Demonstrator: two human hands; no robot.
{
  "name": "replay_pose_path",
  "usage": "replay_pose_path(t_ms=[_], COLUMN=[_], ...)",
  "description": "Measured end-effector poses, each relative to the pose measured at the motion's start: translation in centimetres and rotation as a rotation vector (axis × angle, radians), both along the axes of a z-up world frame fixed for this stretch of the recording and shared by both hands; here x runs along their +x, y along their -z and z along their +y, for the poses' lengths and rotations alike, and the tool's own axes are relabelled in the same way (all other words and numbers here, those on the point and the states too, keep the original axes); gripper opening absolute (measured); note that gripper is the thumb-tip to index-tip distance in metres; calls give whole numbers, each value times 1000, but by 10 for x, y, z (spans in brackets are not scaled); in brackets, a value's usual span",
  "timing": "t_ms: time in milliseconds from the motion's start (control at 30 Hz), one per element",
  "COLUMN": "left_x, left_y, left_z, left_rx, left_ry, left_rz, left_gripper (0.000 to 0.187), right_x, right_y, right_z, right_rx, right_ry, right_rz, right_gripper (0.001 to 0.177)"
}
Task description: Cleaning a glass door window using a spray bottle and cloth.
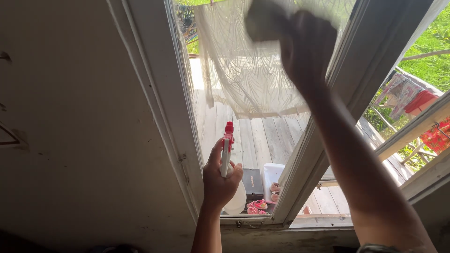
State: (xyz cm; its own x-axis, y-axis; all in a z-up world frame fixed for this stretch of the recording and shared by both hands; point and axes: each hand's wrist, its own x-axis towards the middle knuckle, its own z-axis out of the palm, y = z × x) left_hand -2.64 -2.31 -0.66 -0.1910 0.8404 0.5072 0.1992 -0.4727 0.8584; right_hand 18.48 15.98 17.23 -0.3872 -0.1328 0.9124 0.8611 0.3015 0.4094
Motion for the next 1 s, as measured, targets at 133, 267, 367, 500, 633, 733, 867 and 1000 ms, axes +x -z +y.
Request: replay_pose_path(t_ms=[133,267,367,500,633,733,867,1000], left_x=[-1,1,5,12,19,21,29,35], left_y=[-2,4,8,13,11,2,6,14], left_z=[4,9,14,19,14,11,13,21], left_rx=[-21,48,10,-25,-44,5,-19,14], left_ry=[44,41,23,40,76,112,128,133], left_rz=[-42,-22,-8,-3,16,29,70,95], left_gripper=[76,75,76,76,75,71,67,66], right_x=[-10,-11,-12,-11,-7,20,42,15], right_y=[-33,66,159,267,276,256,81,-37], right_z=[-2,5,-7,-25,-66,-31,-16,-21], right_rx=[28,-182,-262,-553,-468,-539,-370,-42], right_ry=[25,82,95,118,-160,208,-308,-223], right_rz=[43,73,40,-92,-155,-90,97,148], right_gripper=[33,23,21,12,26,8,16,34])
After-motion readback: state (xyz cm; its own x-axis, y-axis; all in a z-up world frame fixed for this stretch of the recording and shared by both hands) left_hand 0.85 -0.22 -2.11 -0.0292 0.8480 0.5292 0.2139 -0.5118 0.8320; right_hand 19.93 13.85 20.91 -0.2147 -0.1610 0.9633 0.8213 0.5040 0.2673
